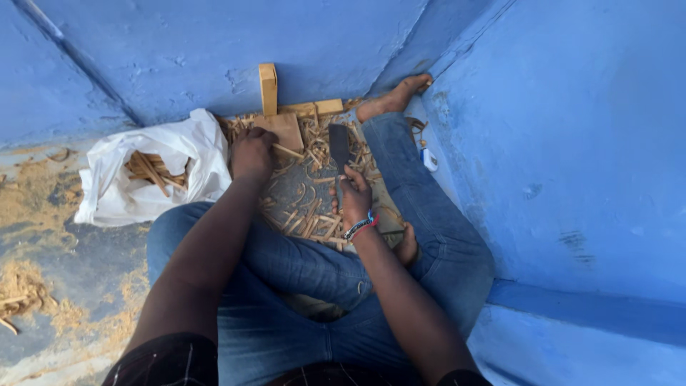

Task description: The person whittles small strips of wood using a handheld blade while sitting on the floor.

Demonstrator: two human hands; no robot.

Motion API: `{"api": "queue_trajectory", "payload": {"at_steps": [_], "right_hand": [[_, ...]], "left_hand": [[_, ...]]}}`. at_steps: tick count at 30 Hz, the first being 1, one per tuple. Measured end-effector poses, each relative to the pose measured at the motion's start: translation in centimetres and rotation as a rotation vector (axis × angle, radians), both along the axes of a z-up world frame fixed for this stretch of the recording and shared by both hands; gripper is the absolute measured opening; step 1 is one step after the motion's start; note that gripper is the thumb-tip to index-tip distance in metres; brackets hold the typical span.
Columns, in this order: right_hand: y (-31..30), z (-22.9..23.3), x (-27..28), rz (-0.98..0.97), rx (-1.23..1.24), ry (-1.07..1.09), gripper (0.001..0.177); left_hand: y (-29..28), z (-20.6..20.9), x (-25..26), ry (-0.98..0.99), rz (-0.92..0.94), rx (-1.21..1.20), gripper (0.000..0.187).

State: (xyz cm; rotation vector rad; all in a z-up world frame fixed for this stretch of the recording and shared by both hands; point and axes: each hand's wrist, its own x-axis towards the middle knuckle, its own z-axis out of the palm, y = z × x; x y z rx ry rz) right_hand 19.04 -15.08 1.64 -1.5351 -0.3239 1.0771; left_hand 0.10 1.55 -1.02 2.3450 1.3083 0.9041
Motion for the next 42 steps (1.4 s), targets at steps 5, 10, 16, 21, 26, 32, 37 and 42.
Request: {"api": "queue_trajectory", "payload": {"at_steps": [5, 10, 16, 21, 26, 32, 37, 42], "right_hand": [[0.6, 0.3, -1.5, 0.036, 0.031, 0.042, 0.038], [0.3, 0.5, -1.8, 0.075, 0.023, 0.061, 0.038], [1.0, 0.6, -2.3, 0.086, 0.002, 0.056, 0.038], [1.2, 0.5, -3.2, 0.115, 0.001, 0.053, 0.039], [0.6, -0.3, -3.1, 0.134, -0.016, 0.031, 0.038], [0.4, -1.8, -3.4, 0.114, 0.017, 0.086, 0.038], [0.5, -5.2, -3.6, 0.203, -0.008, 0.051, 0.040], [-0.9, -5.7, -4.7, 0.217, 0.128, 0.035, 0.035]], "left_hand": [[2.3, -0.8, -0.5, -0.021, -0.048, 0.104, 0.025], [3.0, -0.1, 0.4, -0.012, -0.022, 0.069, 0.034], [-0.5, 3.6, 0.1, 0.119, -0.033, 0.017, 0.041], [-2.5, 3.6, 0.7, 0.242, -0.057, -0.100, 0.042], [-2.1, 0.2, 1.2, 0.192, -0.076, 0.032, 0.029], [-0.4, -0.9, 1.3, 0.223, -0.047, -0.243, 0.044], [0.3, -2.2, 0.8, 0.200, -0.056, 0.056, 0.052], [-0.2, -1.8, 0.4, 0.275, -0.065, -0.146, 0.059]]}}
